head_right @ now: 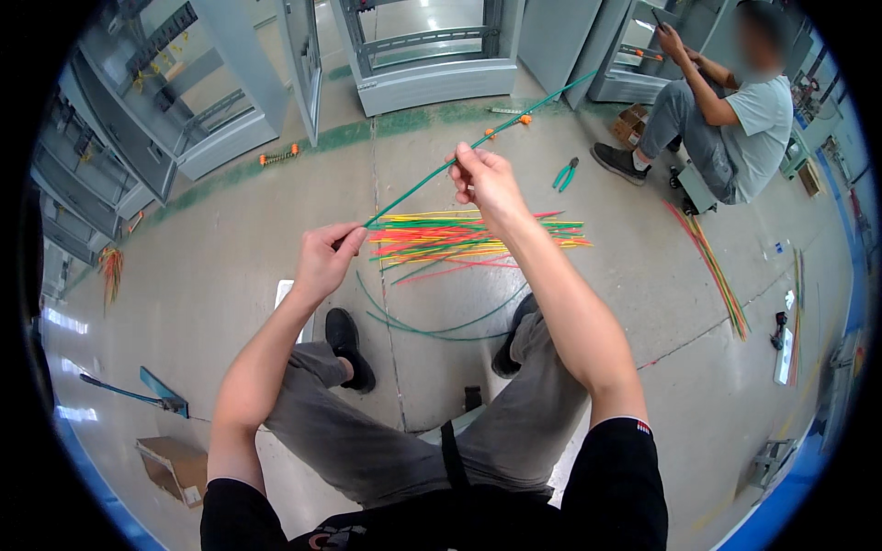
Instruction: The person sits on the floor and repeatedly strips the outer insulation from green wires by hand, pulling the sheath off and discarding it. The person handles multiple wires one at a time, creating a pile of stripped wires on the floor.
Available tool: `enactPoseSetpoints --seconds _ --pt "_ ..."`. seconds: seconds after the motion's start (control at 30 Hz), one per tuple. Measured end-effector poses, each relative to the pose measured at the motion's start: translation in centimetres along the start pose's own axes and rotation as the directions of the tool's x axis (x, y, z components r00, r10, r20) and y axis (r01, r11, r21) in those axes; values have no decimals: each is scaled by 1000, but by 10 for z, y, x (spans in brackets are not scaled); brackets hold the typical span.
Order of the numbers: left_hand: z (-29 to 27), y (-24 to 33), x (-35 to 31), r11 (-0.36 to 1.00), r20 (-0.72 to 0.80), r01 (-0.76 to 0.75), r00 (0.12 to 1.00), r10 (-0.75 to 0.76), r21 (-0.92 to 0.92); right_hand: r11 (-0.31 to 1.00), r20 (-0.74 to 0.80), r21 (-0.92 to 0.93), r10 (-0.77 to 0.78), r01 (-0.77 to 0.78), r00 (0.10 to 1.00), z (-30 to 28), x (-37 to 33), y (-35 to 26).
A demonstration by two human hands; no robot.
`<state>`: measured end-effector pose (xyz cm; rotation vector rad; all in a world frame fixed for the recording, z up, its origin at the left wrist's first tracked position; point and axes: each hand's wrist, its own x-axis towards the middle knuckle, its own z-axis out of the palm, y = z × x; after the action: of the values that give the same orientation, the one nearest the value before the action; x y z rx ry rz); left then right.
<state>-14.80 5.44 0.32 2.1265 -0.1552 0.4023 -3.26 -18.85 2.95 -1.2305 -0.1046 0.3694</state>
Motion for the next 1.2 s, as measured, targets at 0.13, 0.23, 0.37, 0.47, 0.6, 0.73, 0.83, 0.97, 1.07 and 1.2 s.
enactPoseSetpoints --seconds 0.13,0.23,0.37,0.47,0.6,0.73,0.83,0.97,1.07,1.2 --pt "-3 11 0 1000 55 -23 998 23 7 996 49 81 29 -33 998 -11 5 1" --pt "-5 8 -1 999 62 -50 997 50 8 995 52 92 41 -46 998 -9 4 2" --pt "-5 11 -2 1000 72 3 997 -3 5 1000 104 5 17 -17 994 -3 0 0" --pt "-8 18 -3 999 81 36 996 -36 10 998 154 -49 -34 42 988 -4 -2 -3" --pt "-10 21 -2 997 120 71 990 -74 30 985 133 -122 -105 121 986 2 -6 -1" --pt "-15 22 -6 995 149 45 988 -32 -87 998 145 59 -21 12 989 5 -14 -7" --pt "-21 27 -6 993 191 35 981 -12 -116 993 184 96 56 -74 981 1 -14 -9" --pt "-22 29 -6 995 152 -41 987 54 -86 999 179 38 21 -29 984 3 -15 -7" --pt "-17 20 -7 997 83 -63 995 60 41 996 131 -53 -58 66 990 11 -16 -2" --pt "-16 19 -4 999 116 -35 993 33 13 999 107 6 -35 34 994 7 -16 -1"
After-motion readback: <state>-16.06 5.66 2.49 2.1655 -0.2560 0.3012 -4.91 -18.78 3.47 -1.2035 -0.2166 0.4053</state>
